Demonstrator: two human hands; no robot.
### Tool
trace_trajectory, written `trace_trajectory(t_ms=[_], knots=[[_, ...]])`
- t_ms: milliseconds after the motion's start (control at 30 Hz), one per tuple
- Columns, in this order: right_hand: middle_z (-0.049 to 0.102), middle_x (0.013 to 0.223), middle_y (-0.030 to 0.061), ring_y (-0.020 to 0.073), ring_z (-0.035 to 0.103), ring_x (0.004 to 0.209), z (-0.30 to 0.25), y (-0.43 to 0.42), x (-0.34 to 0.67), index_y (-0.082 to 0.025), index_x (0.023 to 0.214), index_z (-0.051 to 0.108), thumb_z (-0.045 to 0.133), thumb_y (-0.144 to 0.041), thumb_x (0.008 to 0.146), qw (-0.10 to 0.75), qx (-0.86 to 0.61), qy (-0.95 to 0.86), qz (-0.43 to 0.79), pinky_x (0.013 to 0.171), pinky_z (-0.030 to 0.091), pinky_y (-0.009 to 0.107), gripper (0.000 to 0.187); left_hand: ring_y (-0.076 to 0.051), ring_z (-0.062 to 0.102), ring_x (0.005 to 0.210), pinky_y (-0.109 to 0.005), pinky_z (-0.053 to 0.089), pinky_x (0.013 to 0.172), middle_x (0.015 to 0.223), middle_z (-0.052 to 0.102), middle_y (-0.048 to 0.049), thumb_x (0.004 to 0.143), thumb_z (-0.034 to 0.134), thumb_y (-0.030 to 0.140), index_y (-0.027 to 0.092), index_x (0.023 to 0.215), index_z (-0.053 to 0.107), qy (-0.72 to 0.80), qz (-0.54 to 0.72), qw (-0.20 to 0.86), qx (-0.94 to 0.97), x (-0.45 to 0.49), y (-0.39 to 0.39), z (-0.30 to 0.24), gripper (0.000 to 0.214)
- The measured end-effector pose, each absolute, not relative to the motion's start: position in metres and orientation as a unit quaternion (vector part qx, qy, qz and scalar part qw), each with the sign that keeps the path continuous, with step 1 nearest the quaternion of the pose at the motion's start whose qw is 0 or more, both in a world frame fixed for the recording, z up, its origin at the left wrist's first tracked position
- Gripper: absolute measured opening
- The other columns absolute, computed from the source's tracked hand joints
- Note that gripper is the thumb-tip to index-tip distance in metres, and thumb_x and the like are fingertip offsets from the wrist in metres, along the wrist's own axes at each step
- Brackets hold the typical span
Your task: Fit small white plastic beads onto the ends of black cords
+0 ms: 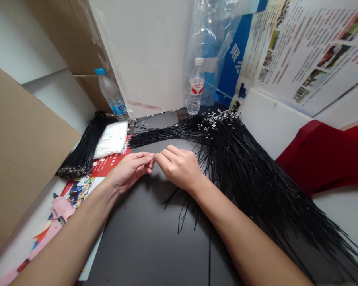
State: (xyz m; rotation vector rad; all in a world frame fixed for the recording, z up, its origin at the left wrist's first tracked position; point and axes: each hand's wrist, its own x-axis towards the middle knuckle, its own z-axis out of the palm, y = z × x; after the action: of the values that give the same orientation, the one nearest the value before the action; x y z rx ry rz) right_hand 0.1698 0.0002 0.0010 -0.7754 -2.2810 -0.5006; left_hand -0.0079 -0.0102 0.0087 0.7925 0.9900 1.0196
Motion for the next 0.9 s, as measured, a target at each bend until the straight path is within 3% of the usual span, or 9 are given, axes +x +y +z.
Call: trace_trajectory(t_ms=[300,533,900], knots=[[0.069,0.073,0.0035,0.0135,0.054,0.067,-0.007,0.002,0.167,-0.016,0.086,0.07,0.053,-0.024,0.097,0.357,-0.346,-0.861,-0.108,0.06,0.037,0.026,0.022,-0.013,0.06,0.07,-0.027,0.051,0.067,0.073,0.066,-0.0047,0.071,0.083,0.025,0.008,0.081,0.071,0.44,0.474,0.653,0.395,-0.008,-0.01,0.003,0.022],[0.071,0.077,0.0048,0.0154,0.054,0.067,-0.005,0.001,0.164,-0.016,0.091,0.069,0.052,-0.015,0.094,0.386,-0.328,-0.861,-0.048,0.066,0.044,0.028,0.018,-0.011,0.061,0.063,-0.027,0.052,0.066,0.079,0.07,-0.0047,0.07,0.082,0.018,0.01,0.084,0.071,0.442,0.493,0.651,0.372,-0.008,-0.009,0.006,0.02],[0.07,0.084,0.0035,0.0135,0.063,0.073,-0.012,0.004,0.162,-0.019,0.099,0.058,0.055,-0.012,0.092,0.455,-0.314,-0.833,0.013,0.066,0.05,0.023,0.01,-0.015,0.066,0.07,-0.027,0.055,0.065,0.076,0.071,-0.0079,0.072,0.079,0.014,0.01,0.084,0.066,0.437,0.504,0.655,0.356,-0.007,-0.009,0.007,0.018]])
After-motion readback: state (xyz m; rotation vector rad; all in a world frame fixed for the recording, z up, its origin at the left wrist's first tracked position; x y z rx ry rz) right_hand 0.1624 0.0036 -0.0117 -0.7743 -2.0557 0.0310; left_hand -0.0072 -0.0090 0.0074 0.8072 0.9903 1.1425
